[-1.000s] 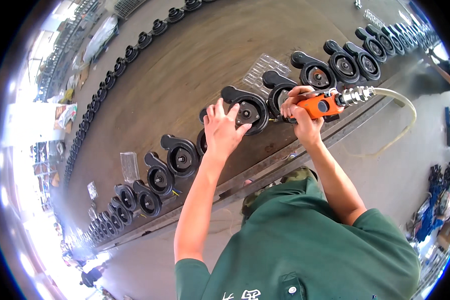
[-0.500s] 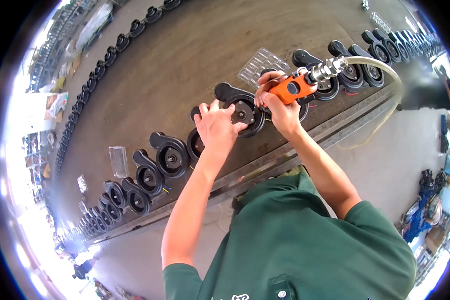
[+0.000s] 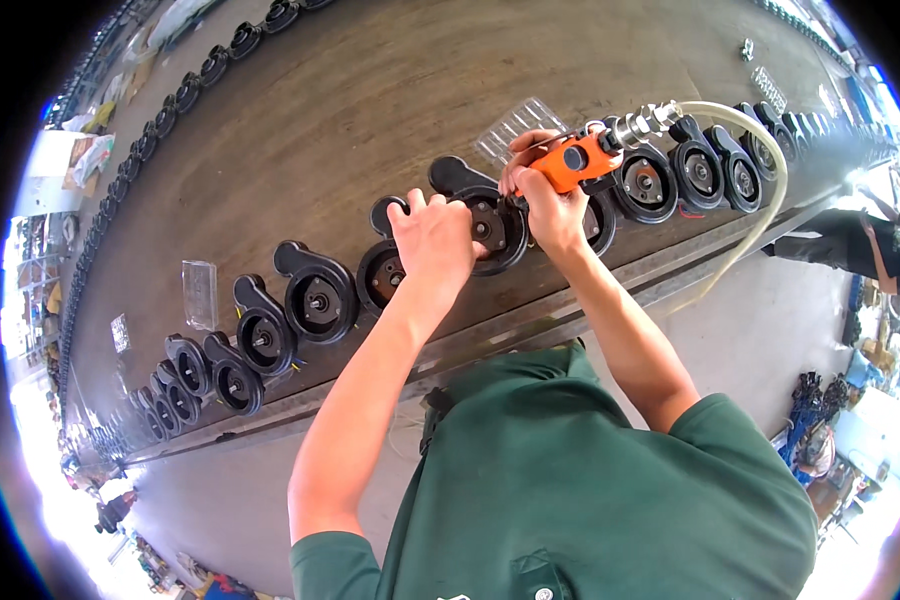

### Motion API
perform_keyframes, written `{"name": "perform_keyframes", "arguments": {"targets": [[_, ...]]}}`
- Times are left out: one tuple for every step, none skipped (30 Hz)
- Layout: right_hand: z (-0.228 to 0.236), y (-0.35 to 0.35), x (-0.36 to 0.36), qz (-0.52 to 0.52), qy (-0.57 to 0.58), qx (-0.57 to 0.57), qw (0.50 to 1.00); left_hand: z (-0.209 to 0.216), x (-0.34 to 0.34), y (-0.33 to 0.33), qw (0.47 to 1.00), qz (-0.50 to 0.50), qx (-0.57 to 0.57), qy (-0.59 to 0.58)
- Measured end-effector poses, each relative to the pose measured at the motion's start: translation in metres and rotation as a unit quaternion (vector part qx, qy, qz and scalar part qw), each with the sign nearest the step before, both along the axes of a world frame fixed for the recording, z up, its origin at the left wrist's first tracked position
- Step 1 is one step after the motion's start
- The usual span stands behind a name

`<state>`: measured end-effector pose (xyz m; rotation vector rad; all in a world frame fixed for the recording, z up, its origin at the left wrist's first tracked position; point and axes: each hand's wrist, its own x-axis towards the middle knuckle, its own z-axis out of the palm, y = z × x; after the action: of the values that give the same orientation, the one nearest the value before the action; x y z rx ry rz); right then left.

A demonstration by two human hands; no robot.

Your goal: The person assembles internal components into fan housing units by hand and using a pneumatic screwdriver.

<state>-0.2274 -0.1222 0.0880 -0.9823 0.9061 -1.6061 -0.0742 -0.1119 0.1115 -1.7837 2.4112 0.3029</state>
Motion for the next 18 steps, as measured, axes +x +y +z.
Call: {"name": "perform_keyframes", "arguments": {"targets": [[0.000, -0.006, 0.000, 0.003, -0.001, -0.009, 1.000, 0.000, 0.000, -0.001, 1.000, -0.002, 0.000, -0.002], [0.001, -0.011, 0.000, 0.005, -0.002, -0.018, 1.000, 0.001, -0.001, -0.002, 1.000, 0.000, 0.000, -0.003], [0.002, -0.012, 0.002, 0.004, -0.005, -0.025, 1.000, 0.001, -0.001, -0.002, 1.000, -0.001, 0.002, -0.006], [0.007, -0.014, 0.009, -0.015, -0.043, -0.018, 0.999, 0.001, -0.001, -0.001, 1.000, -0.002, 0.004, -0.008], [0.006, -0.016, 0.012, -0.014, -0.037, -0.020, 0.999, 0.001, -0.001, -0.001, 1.000, -0.001, 0.003, -0.010], [0.005, -0.018, 0.013, -0.013, -0.031, -0.023, 0.999, 0.001, -0.001, -0.001, 1.000, 0.001, 0.002, -0.012], [0.004, -0.019, 0.014, -0.012, -0.025, -0.026, 0.999, 0.001, -0.001, -0.001, 1.000, 0.002, 0.001, -0.014], [0.005, -0.019, 0.014, -0.009, -0.022, -0.026, 0.999, 0.000, -0.001, -0.001, 1.000, 0.001, -0.004, -0.012], [0.003, -0.019, 0.014, -0.007, -0.020, -0.028, 0.999, -0.002, -0.001, 0.000, 1.000, 0.001, -0.007, -0.012], [0.001, -0.020, 0.014, -0.006, -0.018, -0.029, 0.999, -0.003, -0.001, 0.000, 1.000, 0.001, -0.010, -0.011], [-0.001, -0.021, 0.014, -0.004, -0.017, -0.031, 0.999, -0.003, 0.000, 0.000, 1.000, 0.001, -0.011, -0.009], [-0.003, -0.021, 0.015, -0.003, -0.020, -0.029, 0.999, -0.002, 0.000, 0.001, 1.000, 0.001, -0.011, -0.007], [-0.004, -0.021, 0.015, -0.002, -0.024, -0.028, 0.999, -0.002, 0.000, 0.001, 1.000, 0.001, -0.011, -0.005], [-0.005, -0.021, 0.016, -0.001, -0.028, -0.026, 0.999, -0.002, 0.001, 0.001, 1.000, 0.001, -0.012, -0.003], [-0.006, -0.022, 0.016, -0.001, -0.022, -0.027, 0.999, -0.003, 0.001, 0.002, 1.000, 0.002, -0.014, -0.001], [-0.007, -0.022, 0.015, 0.000, -0.015, -0.027, 1.000, -0.003, 0.002, 0.003, 1.000, 0.003, -0.015, 0.001], [-0.007, -0.022, 0.014, 0.000, -0.009, -0.028, 1.000, -0.004, 0.003, 0.003, 1.000, 0.002, -0.019, 0.007], [-0.008, -0.022, 0.014, 0.009, -0.004, -0.027, 1.000, -0.005, 0.004, 0.004, 1.000, 0.003, -0.023, 0.012]]}}
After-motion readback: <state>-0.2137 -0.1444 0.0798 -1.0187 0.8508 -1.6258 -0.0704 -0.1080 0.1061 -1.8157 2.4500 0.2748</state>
